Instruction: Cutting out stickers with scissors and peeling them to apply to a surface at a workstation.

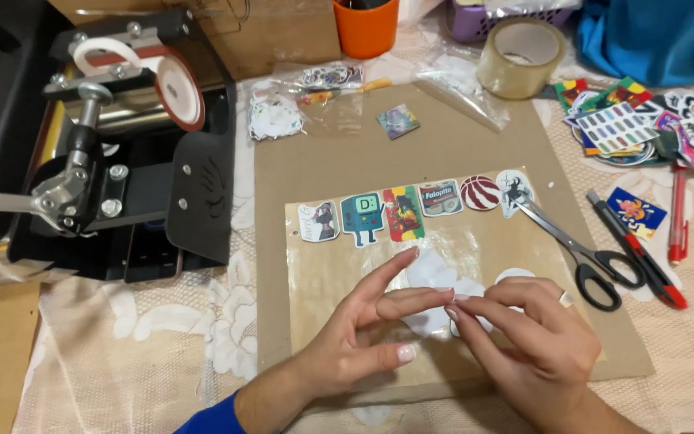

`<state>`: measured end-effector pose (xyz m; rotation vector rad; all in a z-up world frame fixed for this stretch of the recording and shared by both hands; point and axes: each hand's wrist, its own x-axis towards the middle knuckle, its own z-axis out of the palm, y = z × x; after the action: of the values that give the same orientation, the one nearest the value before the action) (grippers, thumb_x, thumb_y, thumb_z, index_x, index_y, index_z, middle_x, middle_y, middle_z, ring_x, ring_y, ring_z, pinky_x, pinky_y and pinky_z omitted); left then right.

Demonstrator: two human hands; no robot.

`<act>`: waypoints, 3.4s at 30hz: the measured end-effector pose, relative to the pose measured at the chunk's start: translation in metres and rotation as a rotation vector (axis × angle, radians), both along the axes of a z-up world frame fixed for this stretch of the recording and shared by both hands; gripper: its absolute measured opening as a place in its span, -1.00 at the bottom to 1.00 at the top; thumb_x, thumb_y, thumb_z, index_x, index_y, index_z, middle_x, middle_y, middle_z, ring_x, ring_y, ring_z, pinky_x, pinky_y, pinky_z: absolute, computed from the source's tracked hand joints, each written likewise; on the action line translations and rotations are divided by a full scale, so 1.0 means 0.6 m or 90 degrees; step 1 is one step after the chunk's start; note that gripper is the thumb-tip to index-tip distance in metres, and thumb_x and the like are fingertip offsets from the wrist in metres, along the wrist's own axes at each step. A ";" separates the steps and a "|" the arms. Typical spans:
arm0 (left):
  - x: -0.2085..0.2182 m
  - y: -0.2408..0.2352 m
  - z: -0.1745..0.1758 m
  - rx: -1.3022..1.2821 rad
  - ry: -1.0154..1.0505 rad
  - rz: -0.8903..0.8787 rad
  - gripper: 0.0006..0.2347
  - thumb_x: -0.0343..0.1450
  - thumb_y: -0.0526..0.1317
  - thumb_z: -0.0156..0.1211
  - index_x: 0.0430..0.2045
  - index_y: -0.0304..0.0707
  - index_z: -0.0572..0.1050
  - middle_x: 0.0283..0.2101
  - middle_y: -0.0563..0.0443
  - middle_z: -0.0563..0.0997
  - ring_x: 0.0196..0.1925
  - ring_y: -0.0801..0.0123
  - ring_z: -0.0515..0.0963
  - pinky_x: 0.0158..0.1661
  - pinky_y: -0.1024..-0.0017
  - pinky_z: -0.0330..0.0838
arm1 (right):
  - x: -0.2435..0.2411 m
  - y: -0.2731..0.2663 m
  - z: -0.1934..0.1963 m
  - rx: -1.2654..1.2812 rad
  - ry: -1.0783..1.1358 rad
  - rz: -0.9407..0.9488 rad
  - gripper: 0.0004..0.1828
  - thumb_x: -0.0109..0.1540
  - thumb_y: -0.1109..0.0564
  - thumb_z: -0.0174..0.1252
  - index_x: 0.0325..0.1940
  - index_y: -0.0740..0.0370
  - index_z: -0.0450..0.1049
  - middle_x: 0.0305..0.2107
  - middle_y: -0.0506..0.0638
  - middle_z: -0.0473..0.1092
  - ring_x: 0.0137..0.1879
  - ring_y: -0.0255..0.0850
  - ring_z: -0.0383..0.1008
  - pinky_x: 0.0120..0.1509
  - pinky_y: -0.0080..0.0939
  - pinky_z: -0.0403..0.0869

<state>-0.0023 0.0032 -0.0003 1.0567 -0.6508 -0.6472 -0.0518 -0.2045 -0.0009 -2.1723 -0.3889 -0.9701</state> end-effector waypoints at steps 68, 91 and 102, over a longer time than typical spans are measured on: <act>0.016 -0.005 -0.032 0.270 0.289 0.274 -0.39 0.31 -0.39 0.23 0.32 -0.12 0.23 -0.37 -0.15 0.67 -0.39 0.29 0.66 -0.41 0.35 0.68 | -0.002 0.017 -0.050 -0.475 -0.130 0.059 -0.78 0.31 0.10 0.14 -0.03 0.23 0.54 -0.34 -0.01 0.44 -0.12 -0.04 0.49 0.12 -0.12 0.46; 0.011 0.001 -0.022 0.099 0.175 0.224 -0.44 0.29 -0.47 0.03 0.28 -0.26 0.24 -0.25 -0.22 0.69 -0.27 0.26 0.66 -0.22 0.27 0.66 | 0.018 -0.005 -0.062 0.369 0.600 0.213 -0.72 0.21 0.15 0.19 -0.15 0.28 0.76 -0.30 0.07 0.63 -0.09 -0.20 0.58 0.08 -0.26 0.45; 0.006 -0.004 -0.013 0.172 0.177 0.353 -0.42 0.23 -0.49 0.34 0.20 -0.23 0.38 -0.35 -0.10 0.73 -0.41 0.48 0.67 -0.41 0.67 0.53 | 0.017 -0.018 -0.092 0.522 0.659 0.081 -0.89 0.07 0.34 0.39 -0.35 0.44 0.63 -0.44 0.13 0.63 -0.31 -0.20 0.55 -0.17 -0.26 0.51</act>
<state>0.0012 0.0006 -0.0081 1.2988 -0.0150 -0.3866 -0.0415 -0.2154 -0.0559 -1.5592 0.3262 0.1605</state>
